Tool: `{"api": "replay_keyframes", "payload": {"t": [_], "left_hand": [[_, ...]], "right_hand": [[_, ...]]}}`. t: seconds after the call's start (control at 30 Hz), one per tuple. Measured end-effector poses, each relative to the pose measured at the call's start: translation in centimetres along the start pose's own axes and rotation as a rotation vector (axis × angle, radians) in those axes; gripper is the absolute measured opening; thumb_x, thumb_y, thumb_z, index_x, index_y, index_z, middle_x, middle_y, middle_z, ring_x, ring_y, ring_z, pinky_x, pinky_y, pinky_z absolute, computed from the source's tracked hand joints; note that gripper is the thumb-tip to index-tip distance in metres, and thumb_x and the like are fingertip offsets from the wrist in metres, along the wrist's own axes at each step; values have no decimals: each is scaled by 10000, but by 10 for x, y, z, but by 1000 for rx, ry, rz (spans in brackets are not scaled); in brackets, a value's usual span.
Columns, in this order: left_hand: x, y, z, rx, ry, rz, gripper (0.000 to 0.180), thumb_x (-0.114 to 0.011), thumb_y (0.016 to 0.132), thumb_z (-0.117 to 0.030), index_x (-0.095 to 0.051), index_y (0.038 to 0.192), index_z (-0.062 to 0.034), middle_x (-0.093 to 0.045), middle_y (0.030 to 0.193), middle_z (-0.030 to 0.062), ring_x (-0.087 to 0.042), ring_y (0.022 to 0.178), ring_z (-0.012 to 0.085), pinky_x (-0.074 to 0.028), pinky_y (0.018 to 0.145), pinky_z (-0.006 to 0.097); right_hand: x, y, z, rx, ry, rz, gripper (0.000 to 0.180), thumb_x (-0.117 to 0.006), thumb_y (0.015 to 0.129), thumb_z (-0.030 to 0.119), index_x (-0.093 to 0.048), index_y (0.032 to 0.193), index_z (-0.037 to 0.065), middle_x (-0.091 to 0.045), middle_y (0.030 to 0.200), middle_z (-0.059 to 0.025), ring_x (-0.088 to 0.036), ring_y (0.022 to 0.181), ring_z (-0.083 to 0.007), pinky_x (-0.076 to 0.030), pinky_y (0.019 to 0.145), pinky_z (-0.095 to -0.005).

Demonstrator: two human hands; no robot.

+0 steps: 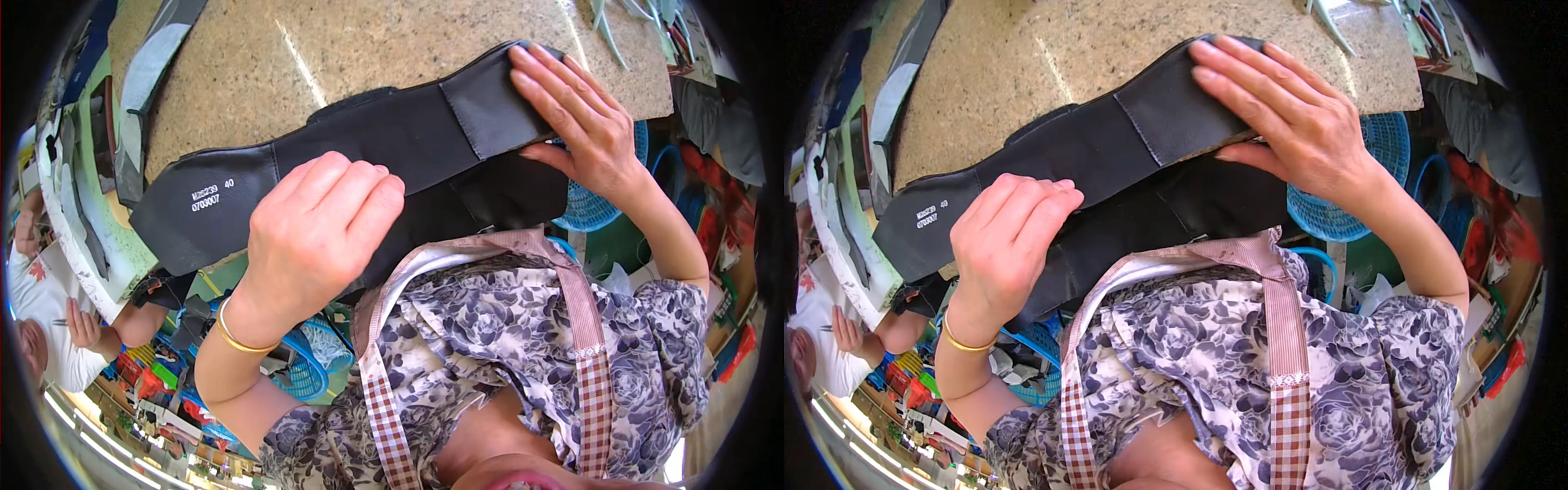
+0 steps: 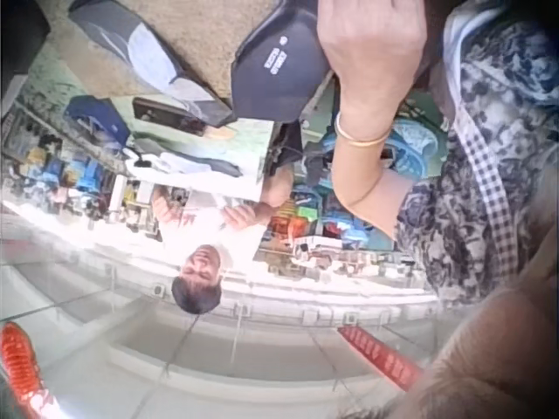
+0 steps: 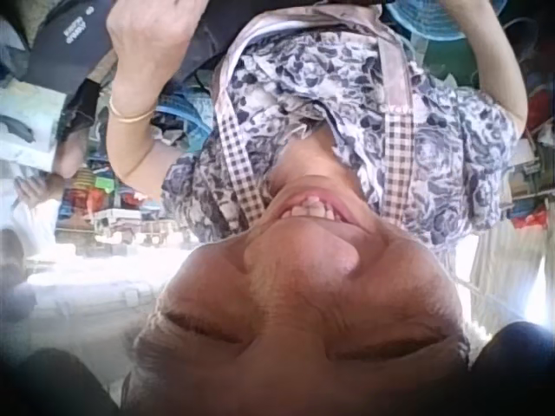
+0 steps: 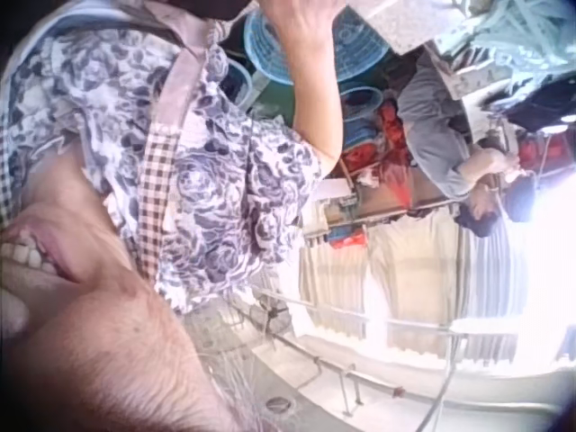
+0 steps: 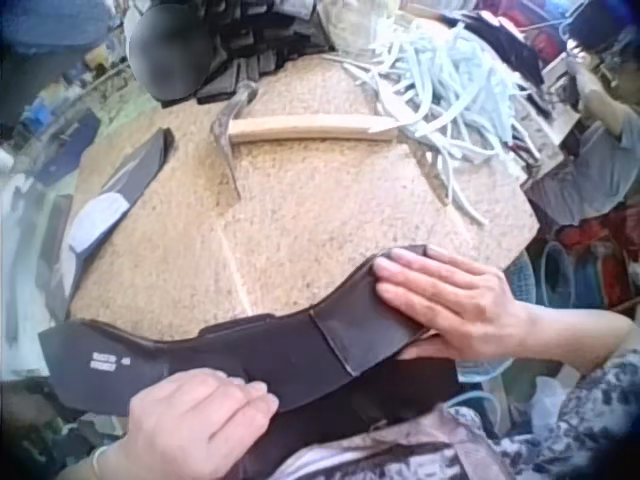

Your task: The person attaches reinforcement strips to the edges of leather shoe components by hand, folds the edges over, and hammers them down using a hammer.

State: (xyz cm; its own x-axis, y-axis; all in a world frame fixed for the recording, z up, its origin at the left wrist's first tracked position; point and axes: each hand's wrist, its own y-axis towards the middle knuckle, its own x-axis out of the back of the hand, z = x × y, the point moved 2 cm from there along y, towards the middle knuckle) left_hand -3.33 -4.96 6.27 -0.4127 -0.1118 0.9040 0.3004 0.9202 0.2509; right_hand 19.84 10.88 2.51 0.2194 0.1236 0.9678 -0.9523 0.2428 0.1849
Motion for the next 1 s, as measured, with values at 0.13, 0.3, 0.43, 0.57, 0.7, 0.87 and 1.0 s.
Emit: {"api": "replay_keyframes", "payload": {"t": [0.13, 0.3, 0.43, 0.57, 0.7, 0.87, 1.0], "left_hand": [[0, -7, -3, 48, 15, 18, 196, -679, 672, -41, -654, 864, -19, -608, 763, 60, -585, 690, 218, -498, 595, 321], [-17, -75, -47, 127, -441, 366, 231, -641, 764, -103, -653, 967, 6, -646, 940, 81, -614, 831, 239, -517, 717, 330], [23, -52, -5, 404, -748, 166, 163, -609, 909, -68, -710, 1026, -16, -717, 989, 118, -690, 888, 253, -546, 821, 337], [76, -3, 129, 477, 79, -367, 294, -548, 991, -201, -658, 1133, 32, -696, 1039, 137, -659, 920, 178, -482, 836, 264], [45, 7, 253, 765, 189, -164, 433, -610, 916, -417, -683, 993, 2, -659, 962, 234, -626, 851, 397, -492, 749, 454], [58, 4, 208, 674, -69, -312, 288, -758, 832, -205, -684, 989, 26, -614, 830, 116, -600, 778, 239, -471, 699, 353], [108, 3, 109, 600, -638, 102, 212, -730, 850, -122, -671, 983, 33, -569, 821, 27, -517, 732, 80, -415, 641, 251]], "right_hand": [[7, 8, 15, -19, 34, -14, 706, -748, 719, 298, -541, 1353, 65, -535, 1409, -110, -493, 1325, -261, -404, 1088, -405], [5, -20, 83, 246, 444, 407, 350, -590, 880, 245, -664, 1151, 38, -660, 1218, -119, -616, 1176, -259, -508, 982, -374], [10, 22, 67, 341, 628, 259, 280, -704, 802, 166, -677, 1035, 14, -705, 1021, -141, -712, 875, -260, -600, 697, -335], [30, 96, 49, 242, 501, -164, 244, -691, 829, 112, -673, 1058, 30, -714, 994, -140, -710, 833, -292, -590, 702, -381], [4, 151, 11, 86, 202, -286, 283, -650, 870, 156, -636, 1120, 24, -656, 1178, -155, -649, 1048, -322, -543, 858, -414], [0, 184, -22, -119, -93, -219, 360, -618, 905, 163, -573, 1231, 17, -562, 1334, -183, -573, 1189, -334, -487, 971, -412], [20, 186, 4, -13, 396, -177, 561, -653, 908, 235, -462, 1402, 49, -579, 1321, -188, -578, 1194, -339, -478, 985, -407]]}}
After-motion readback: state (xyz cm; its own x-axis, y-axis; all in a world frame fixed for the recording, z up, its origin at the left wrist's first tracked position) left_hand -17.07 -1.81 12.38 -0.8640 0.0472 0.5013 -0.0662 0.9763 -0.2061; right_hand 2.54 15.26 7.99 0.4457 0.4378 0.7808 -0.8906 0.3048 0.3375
